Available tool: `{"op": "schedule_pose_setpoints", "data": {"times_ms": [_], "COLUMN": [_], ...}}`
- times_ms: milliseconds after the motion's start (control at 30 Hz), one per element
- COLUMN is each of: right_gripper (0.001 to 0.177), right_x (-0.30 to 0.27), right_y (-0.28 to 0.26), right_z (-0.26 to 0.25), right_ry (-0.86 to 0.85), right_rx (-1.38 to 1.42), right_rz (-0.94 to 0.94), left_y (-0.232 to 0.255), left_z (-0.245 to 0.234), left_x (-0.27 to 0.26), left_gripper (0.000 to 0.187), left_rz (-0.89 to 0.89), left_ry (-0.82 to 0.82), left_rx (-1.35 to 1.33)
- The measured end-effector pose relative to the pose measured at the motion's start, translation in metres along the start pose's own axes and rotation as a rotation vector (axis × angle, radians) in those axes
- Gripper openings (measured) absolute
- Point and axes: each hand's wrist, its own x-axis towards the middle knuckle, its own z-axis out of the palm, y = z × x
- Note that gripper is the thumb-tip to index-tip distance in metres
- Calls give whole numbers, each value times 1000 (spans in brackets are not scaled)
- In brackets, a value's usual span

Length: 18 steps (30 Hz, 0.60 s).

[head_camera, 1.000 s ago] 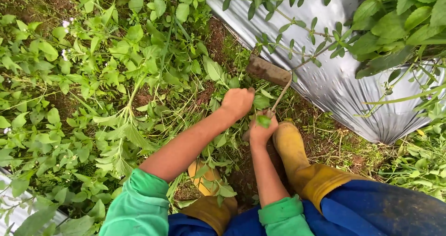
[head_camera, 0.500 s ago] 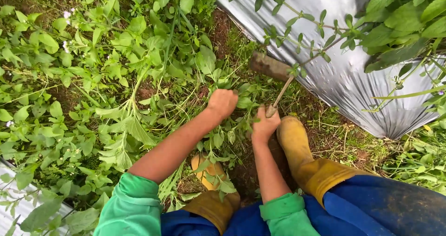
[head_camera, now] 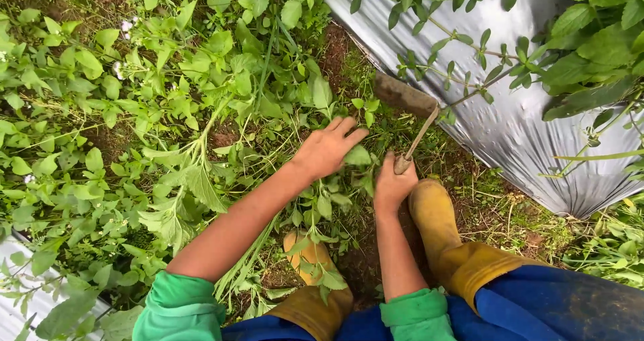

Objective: The person uses a hand hoe to loosen soil and remove weeds from a garden bed. They pull the uprooted weeds by hand and toss them aside while working along a row covered with white plastic sheeting.

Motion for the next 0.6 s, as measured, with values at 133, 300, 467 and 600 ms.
{"op": "schedule_pose_setpoints", "data": {"times_ms": [133,300,467,600], "right_gripper": [33,26,32,38], "right_x": [-1,17,-2,-6], "right_y": [-38,-57,1,-23], "right_z": [0,2,13,12], "right_ry": [32,27,53,62], "right_rx": [209,289,238,209], "right_rz": [-47,-46,46,54], "left_y": [-4,-8,-15,-25], "left_z": [14,28,51,54], "left_x": [43,85,107,120], "left_gripper": [73,81,82,69], "left_rz": [-158,-479,-536,-539], "left_ry": [260,135,202,-41], "left_rx": [118,330,430,244]}}
